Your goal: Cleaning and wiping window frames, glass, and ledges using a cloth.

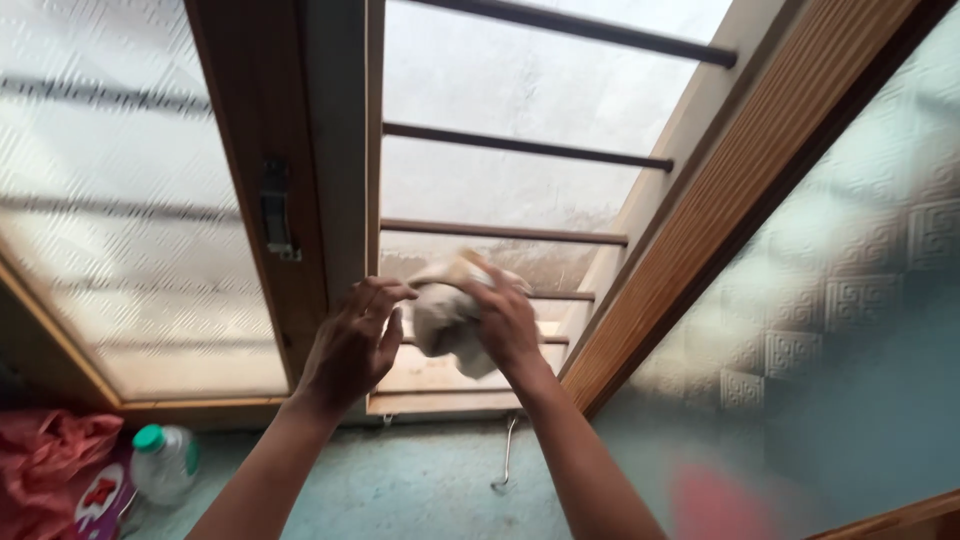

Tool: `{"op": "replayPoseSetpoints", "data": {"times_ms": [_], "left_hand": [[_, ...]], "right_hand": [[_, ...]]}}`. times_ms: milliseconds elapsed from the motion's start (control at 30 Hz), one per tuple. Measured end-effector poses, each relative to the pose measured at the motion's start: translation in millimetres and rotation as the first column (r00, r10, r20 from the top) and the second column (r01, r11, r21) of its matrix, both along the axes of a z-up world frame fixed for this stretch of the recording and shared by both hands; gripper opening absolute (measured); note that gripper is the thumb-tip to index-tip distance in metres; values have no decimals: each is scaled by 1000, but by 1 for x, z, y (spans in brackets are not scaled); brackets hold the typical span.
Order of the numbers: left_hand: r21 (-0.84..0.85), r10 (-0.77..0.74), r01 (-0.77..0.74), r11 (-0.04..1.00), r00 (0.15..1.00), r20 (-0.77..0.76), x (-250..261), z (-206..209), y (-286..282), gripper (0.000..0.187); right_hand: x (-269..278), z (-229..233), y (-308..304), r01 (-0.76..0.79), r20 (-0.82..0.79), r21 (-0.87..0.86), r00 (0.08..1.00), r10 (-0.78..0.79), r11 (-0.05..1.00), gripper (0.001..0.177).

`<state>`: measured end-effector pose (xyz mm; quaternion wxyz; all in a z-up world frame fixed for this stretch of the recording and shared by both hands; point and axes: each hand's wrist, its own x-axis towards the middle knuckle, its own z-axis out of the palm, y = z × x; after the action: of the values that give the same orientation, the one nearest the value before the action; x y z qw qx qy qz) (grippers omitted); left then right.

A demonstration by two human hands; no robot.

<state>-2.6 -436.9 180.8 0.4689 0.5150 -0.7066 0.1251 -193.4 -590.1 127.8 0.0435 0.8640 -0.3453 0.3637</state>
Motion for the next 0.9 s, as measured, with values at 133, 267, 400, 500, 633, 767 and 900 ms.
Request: {"op": "replayPoseSetpoints", "data": {"times_ms": [133, 267, 400, 500, 633, 767, 900], "left_hand": [[-2, 12, -12, 1000, 999, 53, -7, 13, -37, 33], [-245, 338, -260, 934, 865, 370, -7, 21, -96, 34], [11, 362, -400, 916, 839, 407, -6, 16, -129, 19], [21, 447, -495, 868, 801, 397, -6, -2, -145, 15], [101, 418, -513, 852, 785, 457, -12, 14, -137, 17], [111, 419, -545, 831, 744, 520, -13, 14, -138, 44], [157, 399, -588, 794, 697, 596, -10, 8, -149, 52]], "right_hand": [[-56, -4, -2, 253, 82, 303, 954, -289, 919, 45], [-58, 84, 43, 231, 325, -260, 935, -140, 938, 36], [-2, 102, 3, 194, 35, -414, 980, -197, 889, 56], [32, 106, -12, 199, -198, -250, 947, -252, 948, 68], [14, 112, -16, 250, -318, -38, 915, -249, 967, 81], [-30, 86, -39, 379, -234, -75, 892, -386, 922, 59], [-69, 58, -56, 485, 87, -315, 871, -484, 815, 44]]}}
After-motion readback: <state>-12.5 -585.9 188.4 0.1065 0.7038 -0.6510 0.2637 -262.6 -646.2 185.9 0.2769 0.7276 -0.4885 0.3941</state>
